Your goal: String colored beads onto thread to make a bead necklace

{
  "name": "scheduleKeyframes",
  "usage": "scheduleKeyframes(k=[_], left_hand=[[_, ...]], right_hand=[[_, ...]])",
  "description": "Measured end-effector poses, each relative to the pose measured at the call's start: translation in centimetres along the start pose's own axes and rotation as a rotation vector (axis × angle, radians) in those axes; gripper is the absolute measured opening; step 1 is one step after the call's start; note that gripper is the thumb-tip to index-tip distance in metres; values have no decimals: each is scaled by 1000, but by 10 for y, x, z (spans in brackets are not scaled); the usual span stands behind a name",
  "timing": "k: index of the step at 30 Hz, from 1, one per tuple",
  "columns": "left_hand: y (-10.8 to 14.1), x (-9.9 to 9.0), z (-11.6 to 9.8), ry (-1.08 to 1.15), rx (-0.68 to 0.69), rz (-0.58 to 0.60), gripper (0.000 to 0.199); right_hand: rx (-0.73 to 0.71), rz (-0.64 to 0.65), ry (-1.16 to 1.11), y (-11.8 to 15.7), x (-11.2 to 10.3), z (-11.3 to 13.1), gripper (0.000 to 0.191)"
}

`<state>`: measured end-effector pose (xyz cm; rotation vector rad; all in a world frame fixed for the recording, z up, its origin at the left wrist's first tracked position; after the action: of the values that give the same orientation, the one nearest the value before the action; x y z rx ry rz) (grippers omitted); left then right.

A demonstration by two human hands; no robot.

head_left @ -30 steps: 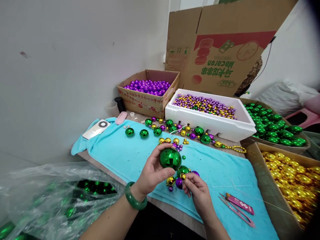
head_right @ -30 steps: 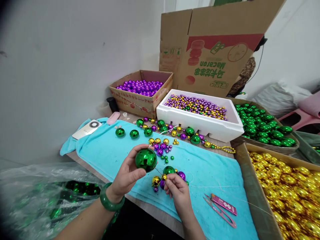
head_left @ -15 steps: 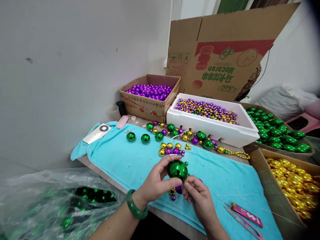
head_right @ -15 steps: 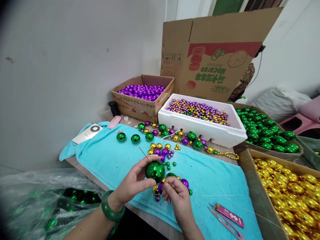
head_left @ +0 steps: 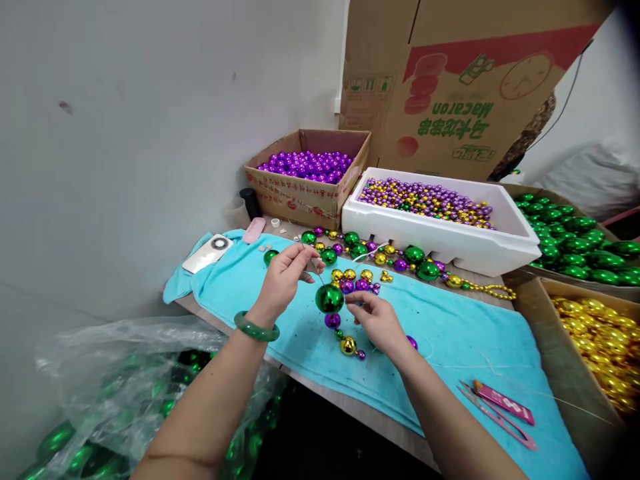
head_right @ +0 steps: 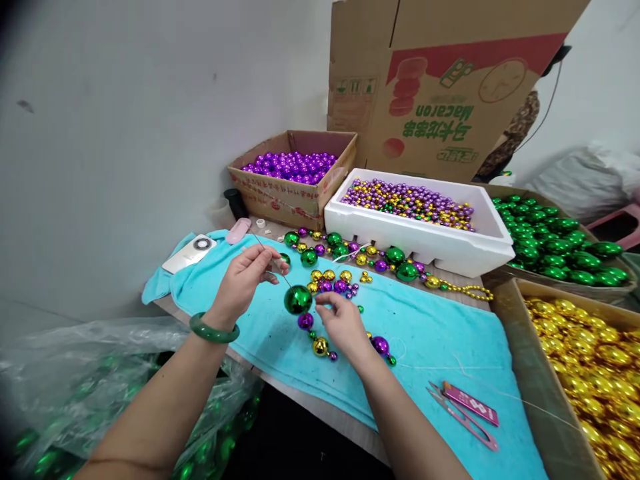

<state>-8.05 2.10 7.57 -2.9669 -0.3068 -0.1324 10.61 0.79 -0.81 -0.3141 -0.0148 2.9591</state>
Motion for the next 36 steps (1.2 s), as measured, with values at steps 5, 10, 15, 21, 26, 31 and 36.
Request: scheduleKeyframes(k=[5, 10, 15, 21, 26, 31, 36], left_hand=[[1, 2, -6, 14, 29, 2, 28], [-1, -6, -9, 134, 64, -91, 25], [7, -19, 11, -15, 32, -142, 32], [28, -19, 59, -187, -105, -124, 24], [25, -17, 57, 23, -123, -233, 23], [14, -21, 47, 97, -153, -309, 13], [13, -18, 42, 126, -108, -348, 3]], right_hand=[[-128, 56, -58, -5, 15, 25, 29], [-108, 163, -123, -3, 45, 35, 12], [-30, 79, -155, -1, 59, 36, 13], [-196, 1, 49, 15, 65, 38, 14], [-354, -130, 392, 35, -9, 11, 20], [-34, -274, 787, 50, -121, -49, 21], [-14, -132, 828, 61, -142, -82, 25]])
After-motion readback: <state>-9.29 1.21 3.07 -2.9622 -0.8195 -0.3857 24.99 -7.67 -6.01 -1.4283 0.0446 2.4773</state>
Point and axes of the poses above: each hand's wrist, its own y-axis away from the middle knuckle, its own x-axis out of the palm, z = x × y, the point moved 1 cm from there along -y, towards the middle knuckle, and after that the axes turned 14 degrees about -z, right-handed, at the moved point
